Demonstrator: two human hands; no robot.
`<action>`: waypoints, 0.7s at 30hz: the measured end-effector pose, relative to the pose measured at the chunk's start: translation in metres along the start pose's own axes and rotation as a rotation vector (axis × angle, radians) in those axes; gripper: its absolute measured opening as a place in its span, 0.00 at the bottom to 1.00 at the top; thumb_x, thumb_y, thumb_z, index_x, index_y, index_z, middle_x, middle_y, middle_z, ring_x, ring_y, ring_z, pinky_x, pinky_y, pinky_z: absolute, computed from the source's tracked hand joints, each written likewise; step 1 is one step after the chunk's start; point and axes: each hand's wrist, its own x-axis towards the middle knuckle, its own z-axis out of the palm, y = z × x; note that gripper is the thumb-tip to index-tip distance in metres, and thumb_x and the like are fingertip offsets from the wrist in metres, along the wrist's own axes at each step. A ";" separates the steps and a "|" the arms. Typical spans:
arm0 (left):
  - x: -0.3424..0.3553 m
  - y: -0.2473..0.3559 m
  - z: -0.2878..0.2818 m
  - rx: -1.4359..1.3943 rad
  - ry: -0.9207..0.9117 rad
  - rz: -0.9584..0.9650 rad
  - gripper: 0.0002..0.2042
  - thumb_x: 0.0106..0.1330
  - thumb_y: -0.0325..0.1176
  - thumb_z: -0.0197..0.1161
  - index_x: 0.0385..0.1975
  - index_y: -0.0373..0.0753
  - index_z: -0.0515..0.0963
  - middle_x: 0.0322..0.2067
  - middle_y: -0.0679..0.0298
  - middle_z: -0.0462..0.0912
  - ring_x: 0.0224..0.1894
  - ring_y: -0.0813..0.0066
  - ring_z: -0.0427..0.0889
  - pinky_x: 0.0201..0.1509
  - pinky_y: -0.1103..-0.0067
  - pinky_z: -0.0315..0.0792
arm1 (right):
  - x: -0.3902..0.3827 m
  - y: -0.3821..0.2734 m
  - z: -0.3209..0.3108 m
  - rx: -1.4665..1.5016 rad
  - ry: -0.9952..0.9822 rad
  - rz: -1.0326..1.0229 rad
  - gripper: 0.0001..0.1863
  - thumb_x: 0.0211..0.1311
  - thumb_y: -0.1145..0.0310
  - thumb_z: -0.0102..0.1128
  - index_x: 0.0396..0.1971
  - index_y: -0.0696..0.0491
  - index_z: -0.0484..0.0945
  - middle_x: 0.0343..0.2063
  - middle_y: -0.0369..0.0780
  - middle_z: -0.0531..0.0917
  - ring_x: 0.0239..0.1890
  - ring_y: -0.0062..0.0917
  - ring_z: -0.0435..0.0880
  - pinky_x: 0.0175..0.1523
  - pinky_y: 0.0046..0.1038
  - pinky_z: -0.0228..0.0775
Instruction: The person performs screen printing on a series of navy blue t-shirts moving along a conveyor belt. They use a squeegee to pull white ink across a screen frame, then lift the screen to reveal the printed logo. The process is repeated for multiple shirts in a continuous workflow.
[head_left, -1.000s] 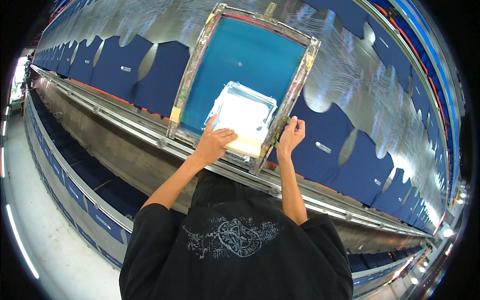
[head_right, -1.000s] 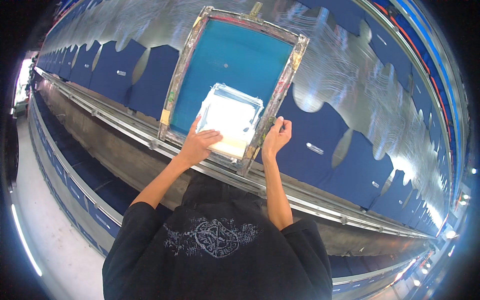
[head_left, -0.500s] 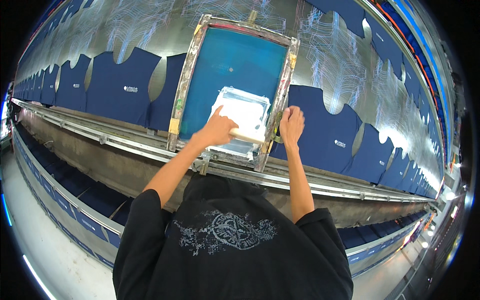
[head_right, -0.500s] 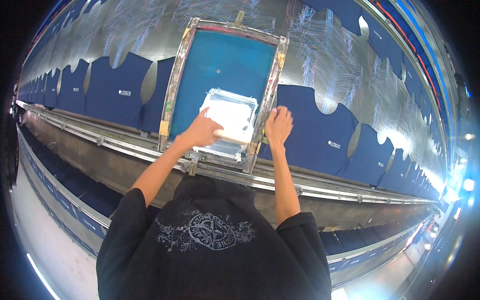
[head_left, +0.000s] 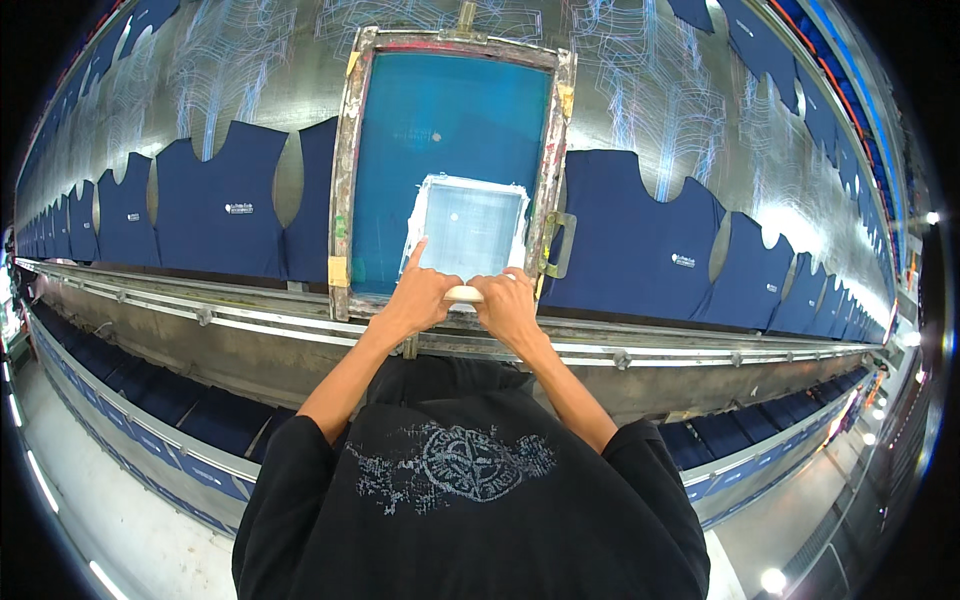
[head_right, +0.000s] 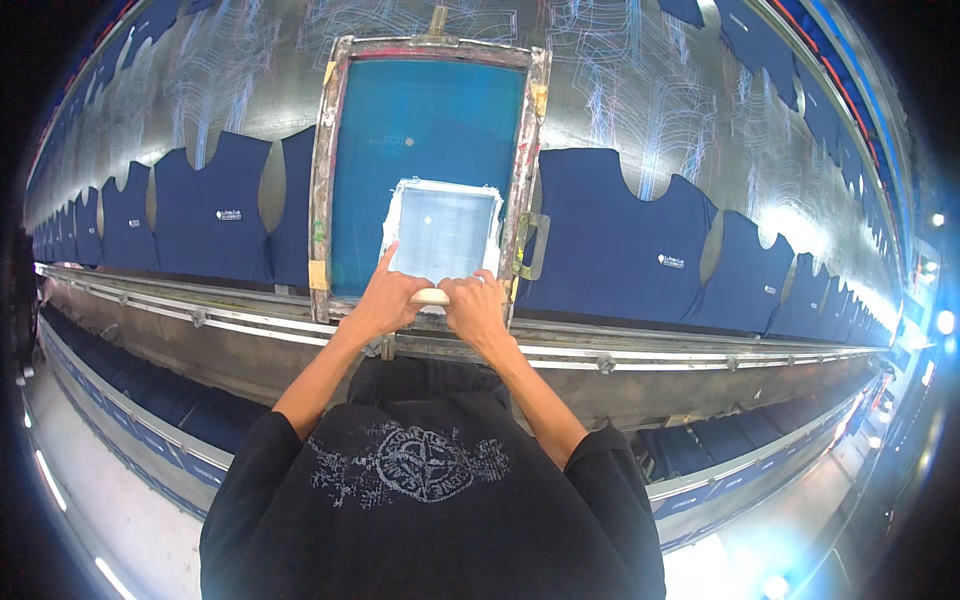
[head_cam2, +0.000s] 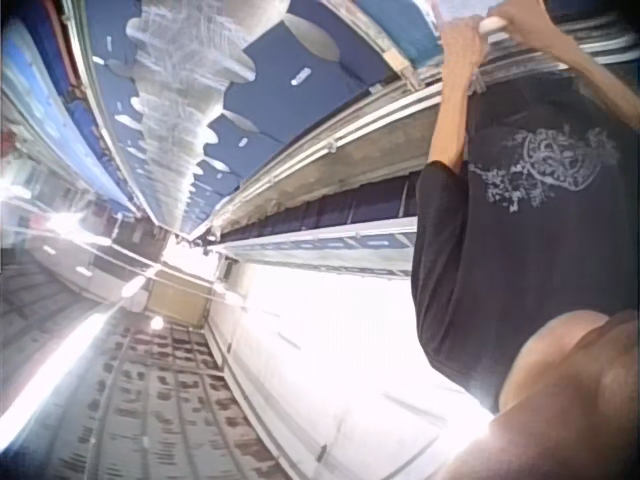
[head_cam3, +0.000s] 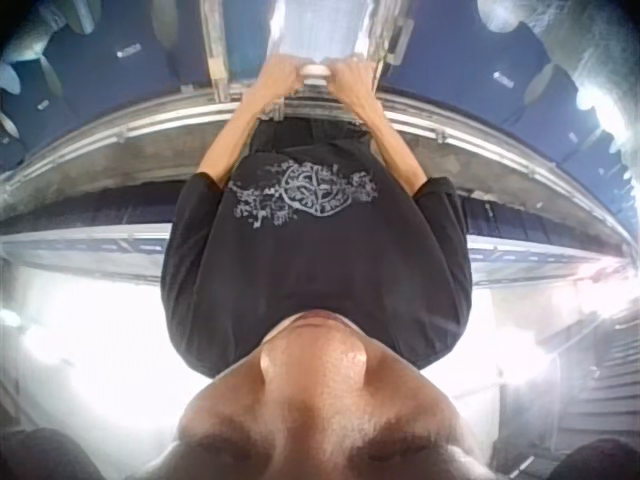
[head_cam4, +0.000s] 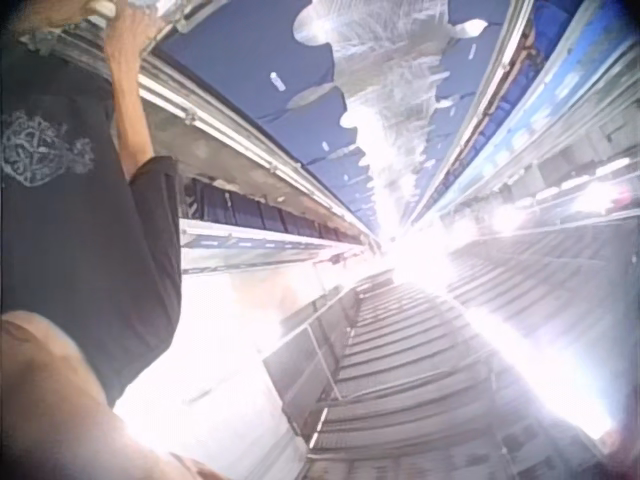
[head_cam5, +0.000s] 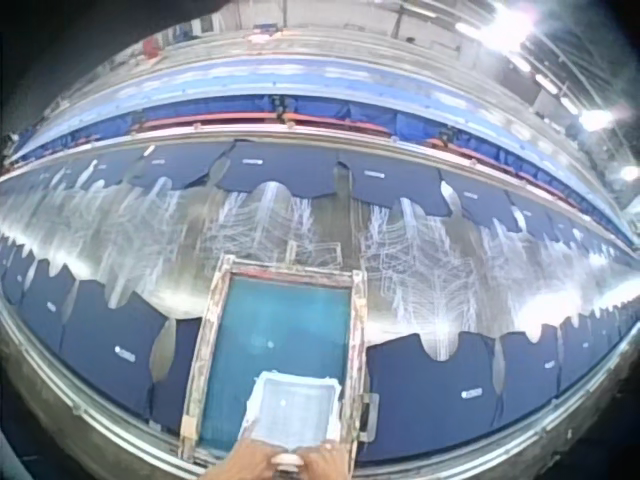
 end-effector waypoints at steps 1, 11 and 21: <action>0.006 0.002 -0.007 0.022 -0.001 -0.006 0.16 0.53 0.30 0.68 0.43 0.51 0.87 0.30 0.60 0.88 0.45 0.62 0.88 0.82 0.52 0.40 | 0.004 0.001 -0.004 0.001 0.000 -0.006 0.11 0.50 0.74 0.67 0.34 0.46 0.87 0.21 0.44 0.83 0.30 0.43 0.82 0.47 0.43 0.69; 0.059 -0.013 -0.039 0.108 -0.084 -0.047 0.17 0.53 0.28 0.68 0.44 0.51 0.87 0.32 0.63 0.89 0.45 0.66 0.88 0.82 0.53 0.39 | 0.056 0.019 -0.015 -0.086 0.130 -0.033 0.06 0.53 0.71 0.70 0.33 0.48 0.86 0.24 0.41 0.86 0.29 0.37 0.82 0.51 0.40 0.62; 0.075 0.000 -0.080 0.199 -0.129 -0.154 0.13 0.58 0.31 0.68 0.44 0.50 0.88 0.35 0.60 0.90 0.49 0.63 0.87 0.82 0.50 0.35 | 0.023 0.040 -0.055 0.108 0.681 0.353 0.29 0.63 0.50 0.70 0.56 0.56 0.79 0.46 0.45 0.84 0.51 0.35 0.80 0.58 0.41 0.66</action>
